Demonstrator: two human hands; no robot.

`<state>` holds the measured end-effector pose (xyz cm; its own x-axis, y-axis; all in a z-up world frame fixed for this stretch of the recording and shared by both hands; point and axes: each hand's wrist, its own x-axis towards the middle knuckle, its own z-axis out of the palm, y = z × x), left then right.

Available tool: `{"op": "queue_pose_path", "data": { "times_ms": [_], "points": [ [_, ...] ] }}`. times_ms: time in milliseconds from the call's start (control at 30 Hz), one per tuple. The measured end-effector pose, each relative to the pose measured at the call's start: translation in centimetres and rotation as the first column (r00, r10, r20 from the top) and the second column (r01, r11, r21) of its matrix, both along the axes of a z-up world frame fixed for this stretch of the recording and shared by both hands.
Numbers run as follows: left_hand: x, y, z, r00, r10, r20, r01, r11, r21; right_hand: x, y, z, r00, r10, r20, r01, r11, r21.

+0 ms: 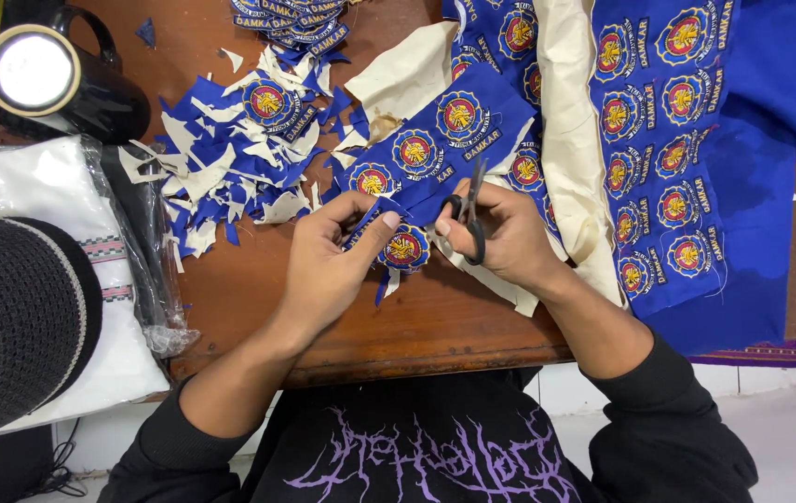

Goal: Cutting out embroidered patches from a blue fabric sheet using scissors

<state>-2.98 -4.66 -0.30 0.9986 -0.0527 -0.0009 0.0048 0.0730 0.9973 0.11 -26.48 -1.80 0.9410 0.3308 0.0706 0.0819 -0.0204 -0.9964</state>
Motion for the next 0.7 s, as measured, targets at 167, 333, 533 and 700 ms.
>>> {"op": "queue_pose_path", "data": {
  "times_ms": [167,333,533,700],
  "points": [
    [-0.2,0.0,0.0,1.000,-0.001,0.023,0.002,0.999,-0.045,-0.6,0.6,0.6,0.999,0.043,-0.015,-0.044,0.997,-0.069],
    [-0.4,0.2,-0.5,1.000,0.011,0.029,-0.009,0.997,-0.074,-0.6,0.5,-0.8,0.995,0.095,0.004,-0.094,0.991,-0.099],
    [-0.1,0.6,-0.7,0.999,0.032,0.030,-0.029,0.996,-0.085,-0.2,0.3,-0.1,0.979,0.202,-0.033,-0.204,0.976,-0.074],
    [-0.2,0.6,-0.3,0.999,0.025,0.031,-0.022,0.995,-0.095,0.1,-0.1,0.2,0.944,0.324,-0.052,-0.329,0.937,-0.123]
  ]
}}
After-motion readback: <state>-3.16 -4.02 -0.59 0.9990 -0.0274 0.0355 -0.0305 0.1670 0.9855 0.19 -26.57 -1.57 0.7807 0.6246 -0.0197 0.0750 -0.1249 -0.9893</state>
